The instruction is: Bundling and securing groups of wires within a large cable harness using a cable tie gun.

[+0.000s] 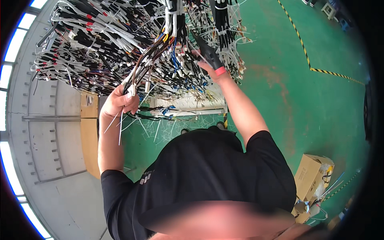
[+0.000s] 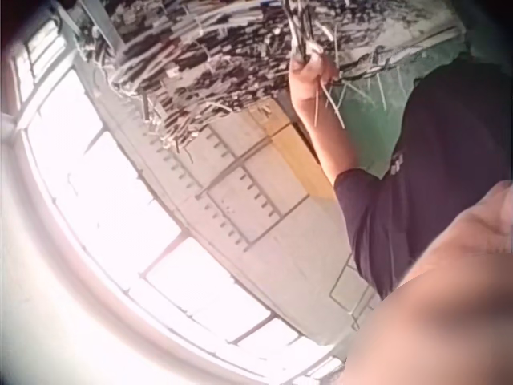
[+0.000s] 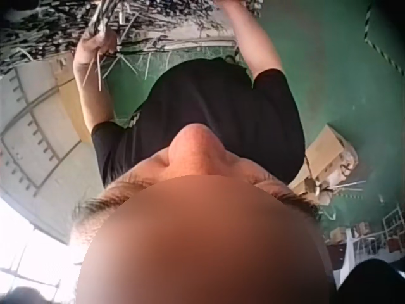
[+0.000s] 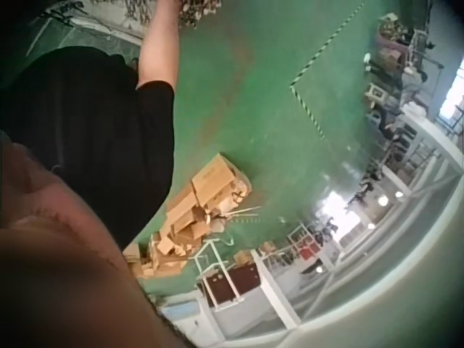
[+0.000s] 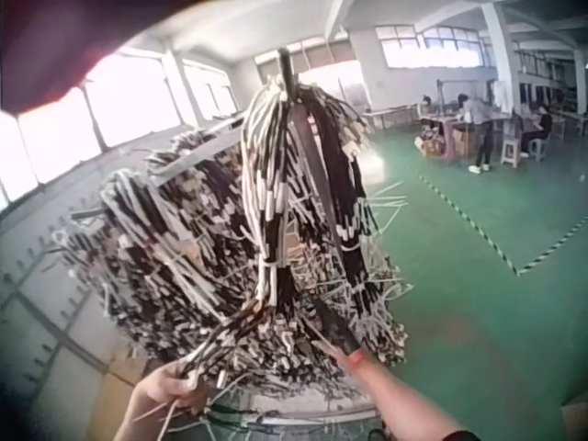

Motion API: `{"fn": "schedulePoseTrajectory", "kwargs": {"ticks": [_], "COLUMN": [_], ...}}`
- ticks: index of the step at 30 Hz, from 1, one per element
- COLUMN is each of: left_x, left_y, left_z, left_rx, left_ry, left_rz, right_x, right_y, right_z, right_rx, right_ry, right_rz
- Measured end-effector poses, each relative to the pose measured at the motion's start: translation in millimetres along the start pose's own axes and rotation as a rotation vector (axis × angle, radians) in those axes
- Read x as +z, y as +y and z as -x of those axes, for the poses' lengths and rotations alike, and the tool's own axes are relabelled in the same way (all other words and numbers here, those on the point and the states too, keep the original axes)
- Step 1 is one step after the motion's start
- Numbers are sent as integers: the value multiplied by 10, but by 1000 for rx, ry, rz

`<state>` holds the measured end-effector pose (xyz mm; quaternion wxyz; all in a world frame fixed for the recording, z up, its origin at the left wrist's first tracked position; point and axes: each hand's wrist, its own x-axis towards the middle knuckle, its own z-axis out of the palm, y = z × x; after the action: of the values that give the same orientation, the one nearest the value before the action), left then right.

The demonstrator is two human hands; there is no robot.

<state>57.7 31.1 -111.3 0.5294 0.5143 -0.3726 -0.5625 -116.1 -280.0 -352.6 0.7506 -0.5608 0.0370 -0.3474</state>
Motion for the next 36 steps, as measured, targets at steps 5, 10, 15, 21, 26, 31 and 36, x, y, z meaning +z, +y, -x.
{"fn": "schedulePoseTrajectory", "kwargs": {"ticks": [5,10,15,21,26,31,36], "left_x": [-27,109,357,563,991,1263,1250], "left_y": [-42,-47,-59,-578,-956,-1170,-1235], "left_z": [-26,-74,-96,-301,-558,-764,-797], "left_rx": [-28,-36,-177,-120,-87,-69,-40], "left_ry": [1,75,246,223,318,418,354], "left_rz": [-53,-78,-223,-150,-35,-78,16], "right_x": [-96,-271,-65,577,1121,1215,1199], "right_y": [12,-338,-988,-1331,-1305,-1304,-1197], "right_z": [-61,300,874,1309,1479,1616,1727], "right_rx": [155,180,19,-16,78,281,313], "right_ry": [32,81,121,255,332,372,319], "right_rz": [-38,132,-134,-319,-644,-758,-669]}}
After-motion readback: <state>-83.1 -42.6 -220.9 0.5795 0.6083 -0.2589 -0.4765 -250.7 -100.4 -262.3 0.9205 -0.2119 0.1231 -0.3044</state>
